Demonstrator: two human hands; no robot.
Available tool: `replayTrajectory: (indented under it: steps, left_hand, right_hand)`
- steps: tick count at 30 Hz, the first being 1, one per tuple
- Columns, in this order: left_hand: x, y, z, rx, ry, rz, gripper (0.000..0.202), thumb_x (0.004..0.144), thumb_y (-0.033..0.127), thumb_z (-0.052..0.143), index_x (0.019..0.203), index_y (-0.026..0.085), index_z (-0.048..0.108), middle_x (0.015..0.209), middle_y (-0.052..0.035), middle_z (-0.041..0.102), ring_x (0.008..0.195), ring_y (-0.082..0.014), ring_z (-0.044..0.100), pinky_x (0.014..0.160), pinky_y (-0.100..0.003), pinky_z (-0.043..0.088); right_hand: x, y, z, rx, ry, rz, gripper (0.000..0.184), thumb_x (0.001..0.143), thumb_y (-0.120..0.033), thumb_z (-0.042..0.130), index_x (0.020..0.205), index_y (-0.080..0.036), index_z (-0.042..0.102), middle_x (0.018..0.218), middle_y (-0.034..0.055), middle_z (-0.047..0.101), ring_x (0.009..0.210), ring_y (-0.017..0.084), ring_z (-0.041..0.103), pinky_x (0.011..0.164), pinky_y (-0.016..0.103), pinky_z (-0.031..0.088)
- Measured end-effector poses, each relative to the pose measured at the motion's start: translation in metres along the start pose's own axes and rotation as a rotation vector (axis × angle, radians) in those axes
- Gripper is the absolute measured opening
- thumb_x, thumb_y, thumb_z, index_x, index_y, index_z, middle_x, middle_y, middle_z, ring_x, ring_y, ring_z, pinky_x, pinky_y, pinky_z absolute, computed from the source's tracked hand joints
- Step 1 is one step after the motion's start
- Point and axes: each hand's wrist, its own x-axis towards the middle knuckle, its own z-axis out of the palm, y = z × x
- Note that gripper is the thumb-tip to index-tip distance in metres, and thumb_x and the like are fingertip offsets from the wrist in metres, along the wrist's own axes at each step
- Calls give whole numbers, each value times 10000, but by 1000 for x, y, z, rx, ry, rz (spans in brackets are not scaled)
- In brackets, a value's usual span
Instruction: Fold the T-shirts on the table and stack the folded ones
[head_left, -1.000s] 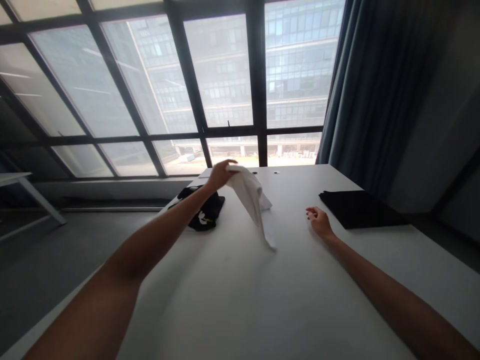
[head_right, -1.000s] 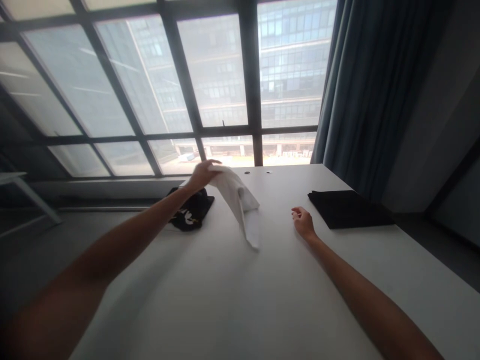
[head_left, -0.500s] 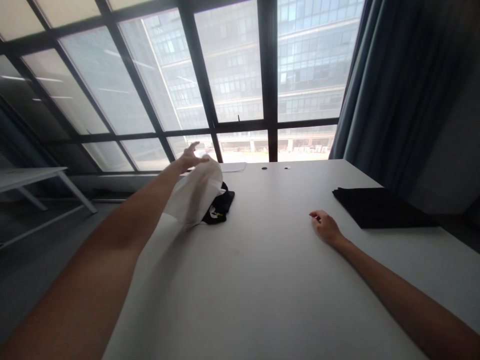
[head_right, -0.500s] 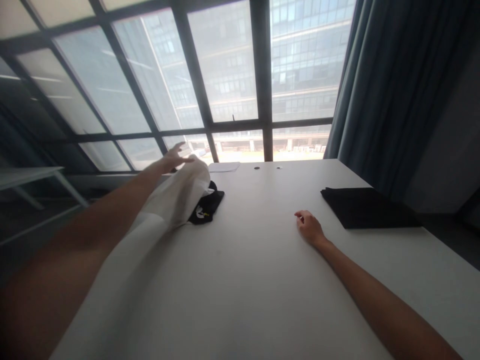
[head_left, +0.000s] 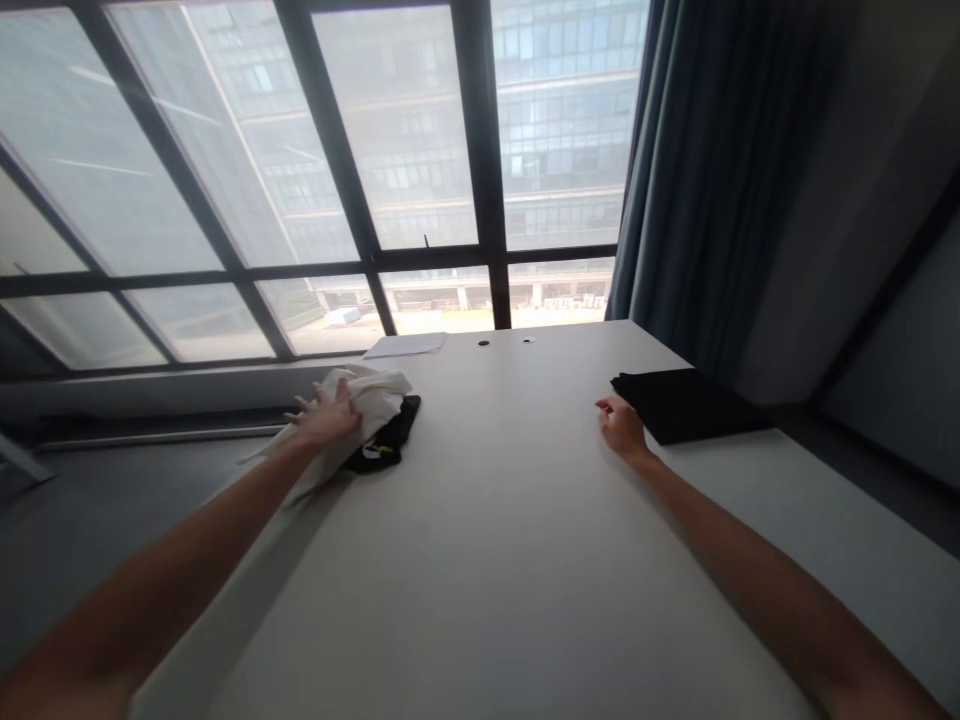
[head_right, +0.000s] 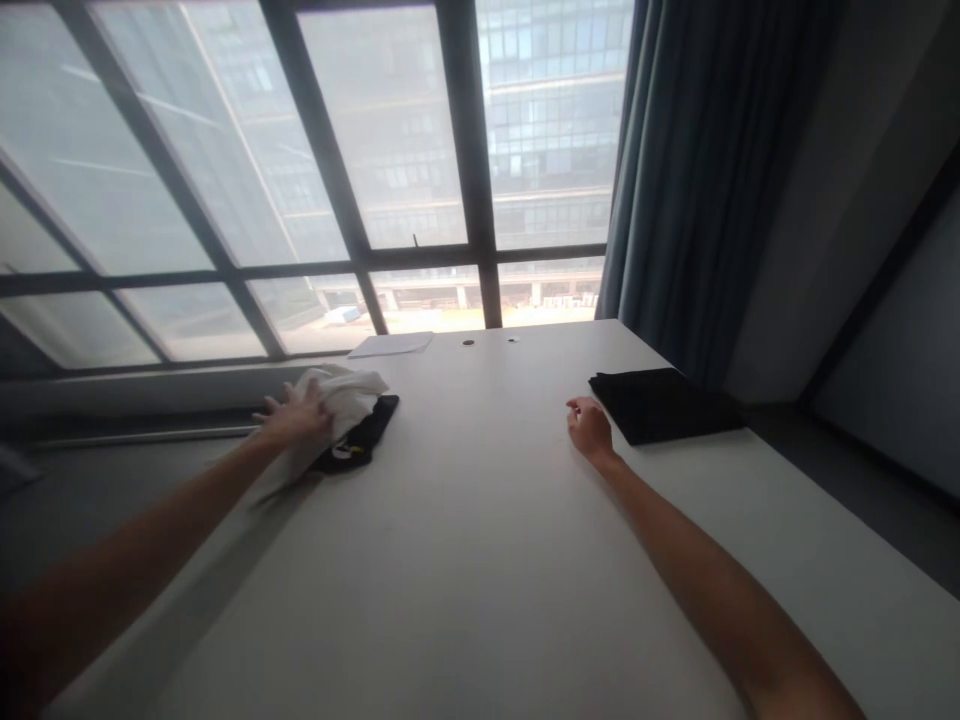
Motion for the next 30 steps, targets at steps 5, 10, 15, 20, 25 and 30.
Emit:
replayTrajectory:
  steps: [5, 10, 15, 20, 25, 30]
  left_hand:
    - [-17, 66, 8, -21, 126, 237, 650, 952, 354, 481, 1561, 210, 305, 1605, -161, 291, 1477, -407, 213, 1128, -627, 251]
    - [-50, 122, 43, -364, 47, 504, 500, 898, 349, 472, 1358, 171, 555, 1386, -135, 563, 1299, -289, 523, 1133, -462, 385]
    - [-69, 166, 71, -679, -52, 494, 364, 872, 326, 520, 1196, 201, 632, 1203, -111, 676, 1099, -276, 654, 1023, -476, 498]
    - [-74, 215, 51, -1014, 17, 426, 432, 959, 421, 497, 1343, 227, 534, 1326, -115, 600, 1141, -237, 635, 924, -402, 556]
    - [-102, 251, 37, -689, -285, 720, 904, 800, 573, 742, 1564, 372, 303, 1543, -95, 398, 1346, -331, 481, 1058, -456, 466]
    - [-119, 275, 47, -511, -364, 697, 507, 816, 392, 755, 1305, 320, 643, 1184, -54, 657, 994, -270, 683, 874, -378, 546]
  right_hand:
    - [32, 46, -50, -174, 134, 267, 286, 853, -140, 538, 1086, -81, 693, 1268, 266, 592, 1235, 381, 476, 1003, 543, 373]
    - [32, 75, -79, -163, 89, 390, 91, 821, -149, 614, 809, -101, 691, 938, 238, 680, 1019, 360, 601, 828, 487, 431]
    - [14, 29, -62, 5, 30, 171, 158, 899, -299, 588, 814, -192, 666, 851, 67, 703, 837, 211, 650, 782, 327, 465]
    - [-17, -42, -50, 662, -466, -115, 295, 868, -455, 633, 953, -183, 707, 862, 52, 706, 774, 196, 651, 708, 315, 516]
    - [-11, -30, -52, 830, -384, 27, 305, 849, -423, 625, 1021, -185, 706, 933, 72, 724, 776, 177, 667, 667, 291, 525]
    - [13, 54, -48, 623, 276, 262, 270, 740, -332, 569, 900, -151, 688, 830, 87, 712, 651, 172, 639, 586, 287, 506]
